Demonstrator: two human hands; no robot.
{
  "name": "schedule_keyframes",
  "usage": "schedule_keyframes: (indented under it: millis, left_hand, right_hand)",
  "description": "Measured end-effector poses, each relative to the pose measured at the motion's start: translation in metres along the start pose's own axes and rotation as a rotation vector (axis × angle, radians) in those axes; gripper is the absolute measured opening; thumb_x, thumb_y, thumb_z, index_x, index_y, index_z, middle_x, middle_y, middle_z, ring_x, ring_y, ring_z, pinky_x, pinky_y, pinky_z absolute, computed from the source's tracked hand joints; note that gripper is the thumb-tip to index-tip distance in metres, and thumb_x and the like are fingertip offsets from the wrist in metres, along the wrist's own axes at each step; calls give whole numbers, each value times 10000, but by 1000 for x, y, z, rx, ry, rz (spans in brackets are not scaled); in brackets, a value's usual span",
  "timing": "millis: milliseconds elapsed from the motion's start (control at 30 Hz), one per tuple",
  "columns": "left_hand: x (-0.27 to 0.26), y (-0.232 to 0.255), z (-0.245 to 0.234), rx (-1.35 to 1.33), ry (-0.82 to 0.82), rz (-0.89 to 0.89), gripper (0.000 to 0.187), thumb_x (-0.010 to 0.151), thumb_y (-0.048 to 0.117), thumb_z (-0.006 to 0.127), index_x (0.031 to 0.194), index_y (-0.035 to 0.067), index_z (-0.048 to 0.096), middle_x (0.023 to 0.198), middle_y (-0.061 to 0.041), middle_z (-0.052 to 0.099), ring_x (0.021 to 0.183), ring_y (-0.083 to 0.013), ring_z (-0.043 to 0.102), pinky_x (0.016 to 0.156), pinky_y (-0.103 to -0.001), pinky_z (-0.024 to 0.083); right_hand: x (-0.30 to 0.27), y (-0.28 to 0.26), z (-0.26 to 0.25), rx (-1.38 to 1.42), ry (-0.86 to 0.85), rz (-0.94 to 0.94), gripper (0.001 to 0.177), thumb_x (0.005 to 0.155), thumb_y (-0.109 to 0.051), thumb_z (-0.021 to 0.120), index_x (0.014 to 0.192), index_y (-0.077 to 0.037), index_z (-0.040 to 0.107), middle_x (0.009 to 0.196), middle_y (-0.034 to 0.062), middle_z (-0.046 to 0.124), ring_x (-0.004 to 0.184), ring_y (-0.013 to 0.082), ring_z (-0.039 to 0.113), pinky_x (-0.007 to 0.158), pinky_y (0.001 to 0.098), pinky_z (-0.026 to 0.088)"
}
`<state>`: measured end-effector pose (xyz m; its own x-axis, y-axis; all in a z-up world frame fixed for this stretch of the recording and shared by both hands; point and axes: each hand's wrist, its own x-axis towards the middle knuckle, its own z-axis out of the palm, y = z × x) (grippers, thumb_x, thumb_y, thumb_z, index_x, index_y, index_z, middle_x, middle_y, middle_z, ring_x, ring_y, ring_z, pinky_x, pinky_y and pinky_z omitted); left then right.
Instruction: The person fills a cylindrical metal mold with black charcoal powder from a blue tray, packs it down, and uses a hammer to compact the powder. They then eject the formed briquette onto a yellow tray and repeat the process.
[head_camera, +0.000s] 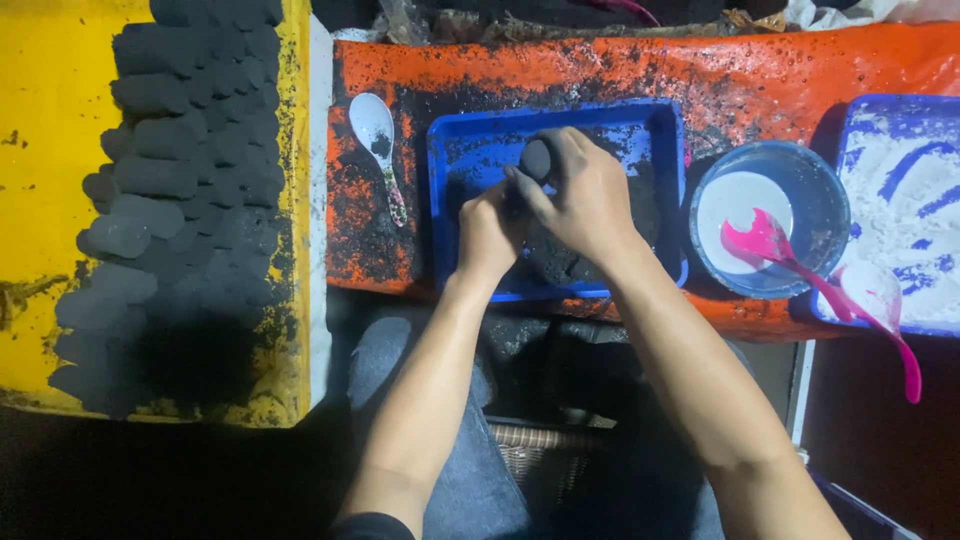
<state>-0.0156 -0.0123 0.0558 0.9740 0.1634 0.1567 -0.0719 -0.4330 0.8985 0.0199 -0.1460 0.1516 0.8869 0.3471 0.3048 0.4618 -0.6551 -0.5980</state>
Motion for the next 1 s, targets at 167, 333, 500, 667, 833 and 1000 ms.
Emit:
schedule_keyframes:
  millis: [167, 333, 500, 667, 833, 1000]
  left_hand:
    - [0, 7, -4, 37, 22, 14, 175, 826, 207, 831, 918, 91, 737, 774, -151, 752, 842, -391, 756, 682, -487, 621]
    - [7, 18, -14, 51, -23, 51, 172, 860, 162, 803, 921, 21, 725, 798, -205, 758, 811, -423, 763, 676, -466, 628]
    - [13, 29, -24, 64, -47, 28, 201, 838, 202, 854, 993, 114, 760, 835, -109, 763, 870, -373, 756, 682, -439, 628]
    - [9, 9, -16, 104, -69, 186, 276, 848, 126, 831, 1114, 119, 759, 1005, -121, 773, 997, -390, 734, 823, -477, 616]
    - [0, -16, 10, 222, -134, 395, 472, 788, 42, 832, 1236, 169, 756, 1158, -81, 768, 1111, -374, 707, 972, -480, 568]
    - [-10, 5, 18, 356, -211, 381, 615, 681, 103, 896, 1266, 208, 735, 1224, -15, 753, 1213, -324, 671, 1047, -476, 537]
  right_hand:
    - [1, 3, -4, 0, 9, -12, 348, 915, -217, 811, 1145, 16, 691, 897, 148, 669, 764, 361, 719, 637, 439, 569]
    - [5, -8, -16, 34, 29, -23, 341, 937, -220, 806, 1133, 36, 695, 914, 169, 677, 792, 382, 725, 661, 441, 578]
    - [4, 0, -20, 30, 11, -49, 383, 866, -204, 868, 1139, 16, 713, 954, 184, 694, 850, 420, 723, 682, 464, 580]
    - [-7, 13, -30, -36, -15, 18, 395, 831, -215, 898, 1107, 15, 735, 930, 174, 696, 839, 399, 727, 683, 450, 578]
    - [-38, 11, -51, -130, -175, 178, 354, 822, -236, 874, 1061, 7, 775, 866, 222, 738, 812, 444, 734, 693, 520, 581]
    - [-76, 36, -47, -125, -133, 403, 412, 829, -344, 828, 1086, -27, 776, 834, 196, 752, 824, 442, 738, 689, 515, 575]
